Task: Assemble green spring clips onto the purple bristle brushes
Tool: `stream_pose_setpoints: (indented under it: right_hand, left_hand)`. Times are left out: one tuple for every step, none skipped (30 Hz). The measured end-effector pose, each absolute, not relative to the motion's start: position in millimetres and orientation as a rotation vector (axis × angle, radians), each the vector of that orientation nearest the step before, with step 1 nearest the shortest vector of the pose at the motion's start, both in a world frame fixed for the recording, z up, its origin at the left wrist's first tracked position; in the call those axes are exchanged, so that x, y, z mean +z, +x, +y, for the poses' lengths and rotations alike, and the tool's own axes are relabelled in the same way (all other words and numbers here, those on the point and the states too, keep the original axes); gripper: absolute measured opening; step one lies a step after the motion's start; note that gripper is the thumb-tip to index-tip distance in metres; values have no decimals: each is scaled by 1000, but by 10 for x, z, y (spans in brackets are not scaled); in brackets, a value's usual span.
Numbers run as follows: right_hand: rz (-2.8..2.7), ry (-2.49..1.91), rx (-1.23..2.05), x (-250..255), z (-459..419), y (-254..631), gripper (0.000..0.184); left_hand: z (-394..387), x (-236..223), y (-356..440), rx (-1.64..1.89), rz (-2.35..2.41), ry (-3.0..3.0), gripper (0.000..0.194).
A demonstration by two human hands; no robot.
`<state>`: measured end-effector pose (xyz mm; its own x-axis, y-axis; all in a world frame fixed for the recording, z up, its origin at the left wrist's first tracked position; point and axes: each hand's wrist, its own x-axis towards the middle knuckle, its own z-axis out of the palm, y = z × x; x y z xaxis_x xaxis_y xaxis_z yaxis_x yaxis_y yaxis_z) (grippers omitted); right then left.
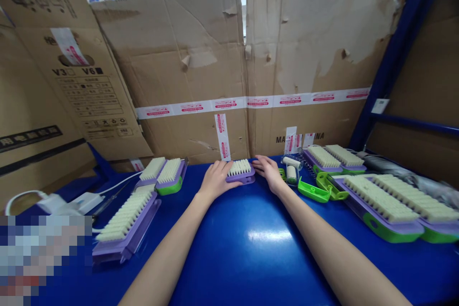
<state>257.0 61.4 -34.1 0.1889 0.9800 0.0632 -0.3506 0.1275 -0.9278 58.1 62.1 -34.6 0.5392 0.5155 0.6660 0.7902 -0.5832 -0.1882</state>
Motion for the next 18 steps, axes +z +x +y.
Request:
stream_pose_setpoints:
  right_hand:
    - [-870, -950, 1118, -348, 619, 2571, 20]
    - [-883, -960, 1067, -351, 623, 2574, 20]
    - [-894, -971, 1023, -351, 627, 2579, 20]
    - [-901, -980, 991, -347, 629, 2587, 22]
    - [-904, -984, 971, -342, 630, 2596, 23]
    - [-902, -982, 963, -336, 630, 2606, 25]
    - [-897, -977, 962, -331, 630, 2618, 27]
    - [-892, -974, 959, -330, 632, 2629, 28]
    - [-893, -978, 951, -333, 635, 2641, 29]
    - [-902, -987, 935, -341, 639, 2651, 29]
    - [-920, -1002, 913, -351, 644, 2658, 29]
    - [-944, -1022, 885, -364, 648, 2663, 30]
    - [-972, -1043, 853, -376, 650, 2664, 30]
    - [-1001, -1063, 821, -386, 650, 2663, 31]
    - [-1030, -1082, 787, -393, 645, 2659, 31]
    - [-1063, -1103, 746, -396, 638, 2654, 31]
    - [-1105, -1132, 690, -395, 628, 2648, 32]
    - [-1159, -1169, 615, -392, 617, 2642, 32]
  left_hand:
    - [619, -345, 578, -771, -1048, -2299, 68]
    - [614, -343, 576, -766, -1040, -2288, 68]
    - [608, -341, 576, -766, -1041, -2273, 67]
    - [601, -339, 578, -767, -1052, -2253, 66]
    - [592, -338, 581, -769, -1071, -2231, 66]
    - [585, -336, 585, -768, -1093, -2211, 65]
    - [578, -334, 590, -764, -1112, -2196, 64]
    - [573, -333, 594, -759, -1124, -2188, 63]
    - [571, -333, 598, -751, -1128, -2185, 62]
    - [571, -333, 600, -744, -1126, -2187, 61]
    - [573, -335, 601, -739, -1121, -2190, 61]
    - [578, -336, 601, -738, -1116, -2191, 60]
    - [583, -339, 600, -741, -1109, -2191, 59]
    - [589, -342, 597, -745, -1100, -2192, 58]
    - [595, -345, 594, -751, -1092, -2193, 58]
    - [599, -348, 592, -754, -1087, -2196, 58]
    - [602, -351, 590, -752, -1090, -2198, 58]
    - [602, -352, 590, -740, -1098, -2203, 59]
